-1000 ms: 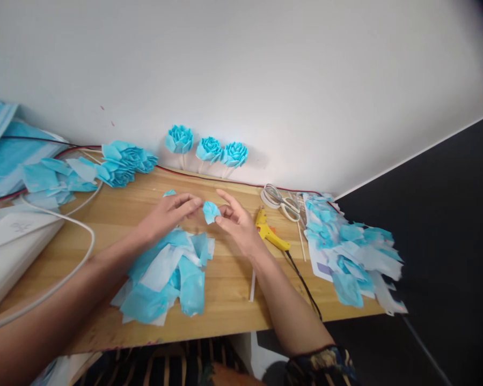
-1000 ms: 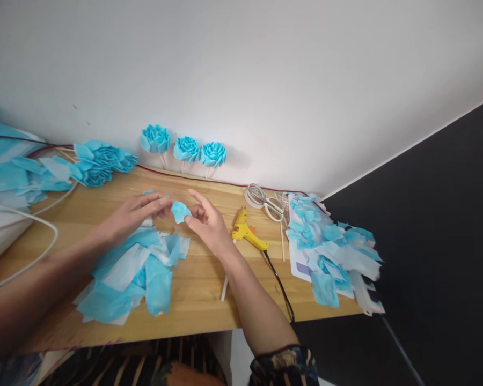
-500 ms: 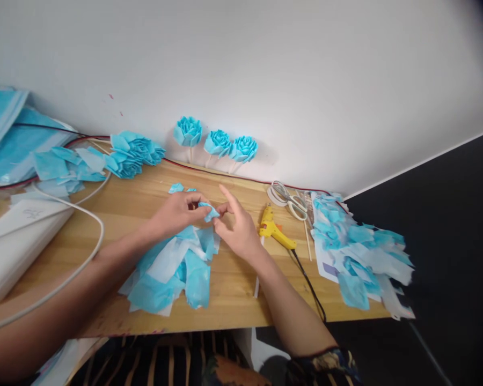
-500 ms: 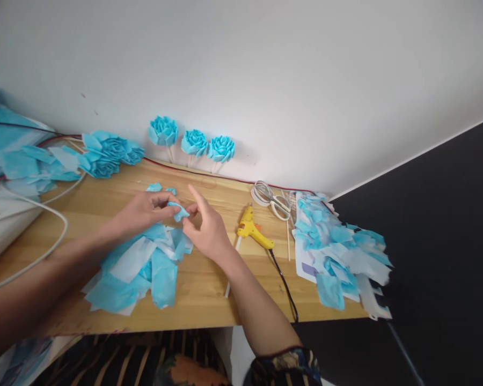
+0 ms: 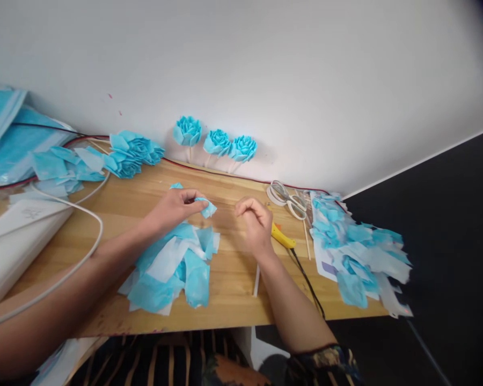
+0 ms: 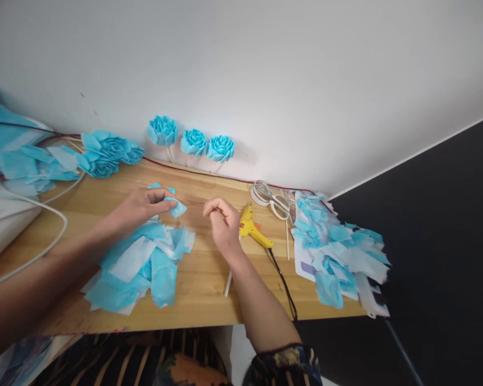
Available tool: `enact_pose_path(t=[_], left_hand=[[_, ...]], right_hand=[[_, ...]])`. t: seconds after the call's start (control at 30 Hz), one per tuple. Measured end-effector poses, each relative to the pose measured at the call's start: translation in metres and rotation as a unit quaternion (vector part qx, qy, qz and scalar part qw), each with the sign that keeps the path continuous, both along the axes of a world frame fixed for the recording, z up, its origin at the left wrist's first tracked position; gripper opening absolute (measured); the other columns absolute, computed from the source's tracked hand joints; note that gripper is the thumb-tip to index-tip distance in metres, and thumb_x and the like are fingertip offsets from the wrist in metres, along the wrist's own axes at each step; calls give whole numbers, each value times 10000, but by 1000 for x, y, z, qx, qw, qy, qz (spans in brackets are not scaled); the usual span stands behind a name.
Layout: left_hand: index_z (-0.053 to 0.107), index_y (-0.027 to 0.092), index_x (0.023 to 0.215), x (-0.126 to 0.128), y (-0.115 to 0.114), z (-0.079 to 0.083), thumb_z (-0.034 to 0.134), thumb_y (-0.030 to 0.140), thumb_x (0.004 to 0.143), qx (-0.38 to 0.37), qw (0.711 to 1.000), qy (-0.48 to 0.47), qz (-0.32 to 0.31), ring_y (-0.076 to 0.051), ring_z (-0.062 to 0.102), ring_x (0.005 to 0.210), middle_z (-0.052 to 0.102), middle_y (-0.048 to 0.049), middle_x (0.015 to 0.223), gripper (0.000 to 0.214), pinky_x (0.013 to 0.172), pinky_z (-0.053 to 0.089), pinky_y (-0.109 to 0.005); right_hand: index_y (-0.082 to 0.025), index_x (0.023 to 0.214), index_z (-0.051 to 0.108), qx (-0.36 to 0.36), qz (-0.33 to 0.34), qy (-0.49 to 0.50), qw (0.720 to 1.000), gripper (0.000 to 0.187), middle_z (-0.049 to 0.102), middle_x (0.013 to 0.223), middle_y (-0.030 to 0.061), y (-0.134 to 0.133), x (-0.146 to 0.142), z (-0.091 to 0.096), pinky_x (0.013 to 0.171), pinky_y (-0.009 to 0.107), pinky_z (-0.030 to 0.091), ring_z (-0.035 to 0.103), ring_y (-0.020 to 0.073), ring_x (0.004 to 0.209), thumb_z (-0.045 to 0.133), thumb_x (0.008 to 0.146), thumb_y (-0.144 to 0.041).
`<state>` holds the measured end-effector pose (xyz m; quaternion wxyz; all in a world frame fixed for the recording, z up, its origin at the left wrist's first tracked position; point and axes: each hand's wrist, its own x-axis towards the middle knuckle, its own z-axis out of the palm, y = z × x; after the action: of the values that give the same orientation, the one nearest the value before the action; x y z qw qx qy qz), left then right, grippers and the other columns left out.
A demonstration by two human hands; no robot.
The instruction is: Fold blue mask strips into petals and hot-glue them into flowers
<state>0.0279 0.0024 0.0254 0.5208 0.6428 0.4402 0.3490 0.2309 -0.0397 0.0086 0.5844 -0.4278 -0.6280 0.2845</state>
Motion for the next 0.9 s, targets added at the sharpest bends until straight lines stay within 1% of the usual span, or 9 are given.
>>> enact_pose_path(t=[0.17,0.33,0.43,0.5,0.57,0.63,0.77,0.83,0.9], left_hand=[[677,187,706,0,1,-3,655,405,744,-3,1000,-2,5,-134,543,594,652,18,661,223,554,404,-248],[686,181,721,-2,0,-3,654,415,751,-8,1000,0,4,-121,496,549,627,22,635,238,509,352,-244],[690,181,726,-2,-1,-2,656,432,754,-9,1000,0,6,-114,458,515,607,26,608,254,482,318,-245],[685,182,718,-1,-2,-1,658,437,753,-9,1000,1,8,-109,433,498,591,31,587,258,468,298,-242],[681,181,711,-1,-3,0,659,432,750,-8,1000,-2,5,-111,438,506,591,28,588,255,470,301,-240],[682,181,723,0,-4,1,655,419,754,-7,1000,-6,-1,-116,456,524,605,21,608,241,479,313,-240],[681,176,742,-1,-2,-1,641,417,765,3,1000,-2,-7,-127,493,560,611,19,631,245,515,342,-246],[680,172,737,-1,0,-3,646,422,760,8,1000,-3,-9,-133,514,585,617,19,643,254,545,364,-251],[687,170,745,-2,2,-5,652,428,757,4,1000,0,-7,-134,516,588,624,17,649,260,555,369,-254]], right_hand=[[-212,612,554,-6,14,123,992,170,529,616,-10,5,4,0,740,335,458,530,162,669,469,731,-123],[-228,671,519,-32,-23,131,991,137,423,569,-41,9,8,7,705,321,484,440,138,574,459,786,-186],[-234,838,571,-51,-63,116,990,90,341,535,-77,13,12,9,639,288,465,368,124,517,484,848,-258],[-226,1038,607,-73,-82,89,990,212,346,535,-84,14,16,9,609,273,442,373,123,518,512,875,-322],[-213,1192,613,-118,-60,38,991,362,382,554,-78,15,19,8,578,260,407,390,119,531,538,892,-400],[-204,1232,637,-166,3,-20,986,433,393,567,-71,13,17,6,551,248,364,386,110,533,542,902,-466],[-198,1143,706,-206,114,-103,966,404,486,615,-56,6,2,-1,551,232,336,423,98,565,643,849,-468],[-191,986,743,-202,112,-129,964,302,578,667,-36,4,-4,-3,578,235,363,476,104,603,685,820,-437],[-184,826,734,-185,71,-133,971,236,638,708,-15,4,-4,-3,617,246,400,521,119,642,671,827,-412]])
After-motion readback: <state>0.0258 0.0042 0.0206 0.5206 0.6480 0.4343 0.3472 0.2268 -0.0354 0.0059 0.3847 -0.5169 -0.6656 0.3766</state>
